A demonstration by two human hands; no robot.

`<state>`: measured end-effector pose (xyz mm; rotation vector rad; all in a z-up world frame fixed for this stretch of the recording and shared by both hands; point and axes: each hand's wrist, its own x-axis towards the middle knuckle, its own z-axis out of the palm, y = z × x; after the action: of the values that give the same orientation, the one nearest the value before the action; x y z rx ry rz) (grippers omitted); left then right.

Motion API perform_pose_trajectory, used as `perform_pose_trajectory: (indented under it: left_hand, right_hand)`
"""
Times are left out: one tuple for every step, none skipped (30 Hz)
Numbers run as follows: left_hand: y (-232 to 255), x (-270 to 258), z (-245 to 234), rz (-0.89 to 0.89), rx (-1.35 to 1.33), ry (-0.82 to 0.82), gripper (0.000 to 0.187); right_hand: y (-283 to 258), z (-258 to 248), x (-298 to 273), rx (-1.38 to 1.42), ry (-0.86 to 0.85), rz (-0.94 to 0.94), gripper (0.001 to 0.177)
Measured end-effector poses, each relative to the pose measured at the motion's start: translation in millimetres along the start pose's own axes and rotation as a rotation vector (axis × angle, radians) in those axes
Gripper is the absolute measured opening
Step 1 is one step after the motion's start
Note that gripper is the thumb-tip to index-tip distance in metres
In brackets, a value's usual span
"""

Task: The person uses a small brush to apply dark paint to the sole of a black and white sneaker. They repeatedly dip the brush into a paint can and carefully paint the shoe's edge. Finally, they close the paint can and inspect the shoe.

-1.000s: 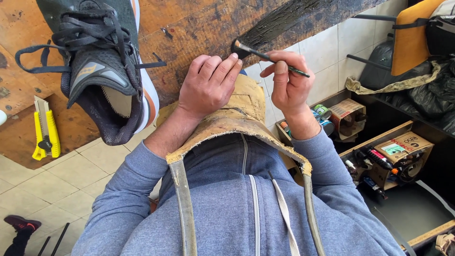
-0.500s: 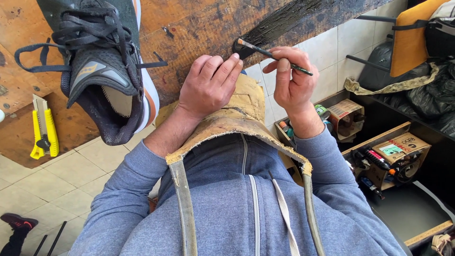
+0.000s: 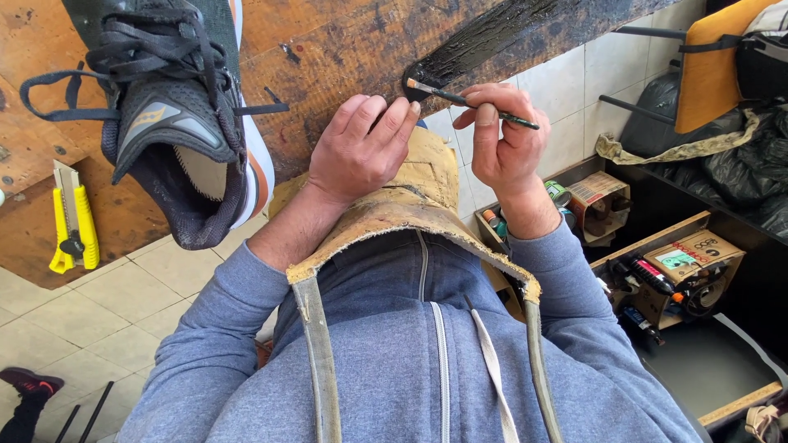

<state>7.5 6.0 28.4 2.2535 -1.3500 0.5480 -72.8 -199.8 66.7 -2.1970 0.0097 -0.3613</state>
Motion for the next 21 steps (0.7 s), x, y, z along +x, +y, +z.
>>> perform_pose_trajectory:
  left_hand:
    - [0.1,-0.5,0.1,-0.003,-0.007,-0.008,0.026]
    - [0.2,-1.1,0.3,-0.005,-0.015,-0.015,0.027]
    - [0.6,-2.2,1.1,-0.004,-0.015,-0.017,0.027]
    - [0.9,-3.3,1.8,-0.009,-0.021,-0.026,0.028]
    - [0.8,-4.2,2.8,-0.012,-0.028,-0.034,0.029]
    - [0.9,-4.5,2.6,-0.011,-0.028,-0.035,0.029]
    - [1.1,-4.5,2.6,-0.018,-0.040,-0.043,0.030]
    - [1.4,-4.4,2.6,-0.026,-0.053,-0.051,0.031]
    - [1.4,-3.8,2.7,-0.025,-0.053,-0.050,0.031]
    - [1.3,-3.4,2.7,-0.024,-0.048,-0.048,0.030]
    - [1.6,-3.5,2.4,-0.025,-0.045,-0.048,0.030]
    - [1.9,-3.6,2.4,-0.024,-0.045,-0.048,0.030]
    - [1.8,-3.4,2.6,-0.025,-0.043,-0.048,0.030]
    - [1.7,-3.1,2.8,-0.027,-0.041,-0.048,0.030]
    - [1.9,-4.6,3.4,-0.025,-0.041,-0.047,0.030]
    - [2.0,-6.0,4.1,-0.022,-0.040,-0.060,0.031]
    - [2.2,-6.8,5.6,-0.017,-0.042,-0.069,0.032]
    - [1.8,-7.4,7.2,-0.013,-0.044,-0.067,0.032]
    - [1.8,-8.5,8.2,-0.012,-0.047,-0.065,0.032]
    - [1.9,-9.8,9.2,-0.011,-0.049,-0.064,0.032]
    - [2.2,-9.6,8.8,-0.011,-0.051,-0.063,0.032]
  right_hand:
    - [1.0,0.2,-0.5,-0.006,0.003,0.000,0.024]
    - [2.1,0.5,-1.1,-0.013,0.005,0.000,0.024]
    - [0.4,0.8,-0.5,-0.012,0.006,0.002,0.024]
    - [-1.3,1.1,0.1,-0.013,-0.005,0.002,0.023]
    - [-2.9,1.5,1.0,-0.014,-0.016,0.002,0.022]
    - [-2.6,1.4,0.5,-0.014,-0.014,0.002,0.022]
    - [-2.4,0.8,0.1,-0.001,-0.014,0.003,0.023]
    - [-2.2,0.1,-0.4,0.011,-0.014,0.003,0.024]
    - [-1.0,0.5,-1.0,0.011,-0.013,0.003,0.024]
    - [0.1,1.0,-1.6,0.012,-0.005,0.001,0.022]
    - [0.9,1.7,-2.8,0.015,0.002,0.000,0.021]
    - [-0.2,1.2,-2.2,0.015,0.003,0.001,0.021]
    - [-1.2,0.8,-1.3,-0.001,-0.013,-0.009,0.021]
    - [-2.2,0.3,-0.3,-0.018,-0.029,-0.018,0.021]
    - [-1.1,-0.7,-0.8,-0.018,-0.027,-0.018,0.021]
    - [-0.1,-1.7,-1.2,0.018,0.004,0.005,0.022]
    - [1.1,-3.3,-1.6,0.051,0.037,0.028,0.022]
    - [2.5,-3.6,-3.2,0.047,0.041,0.028,0.022]
    - [3.8,-3.8,-4.6,0.055,0.097,0.067,0.023]
    - [5.2,-3.8,-6.2,0.063,0.153,0.105,0.024]
    - [5.1,-1.7,-6.6,0.060,0.153,0.106,0.024]
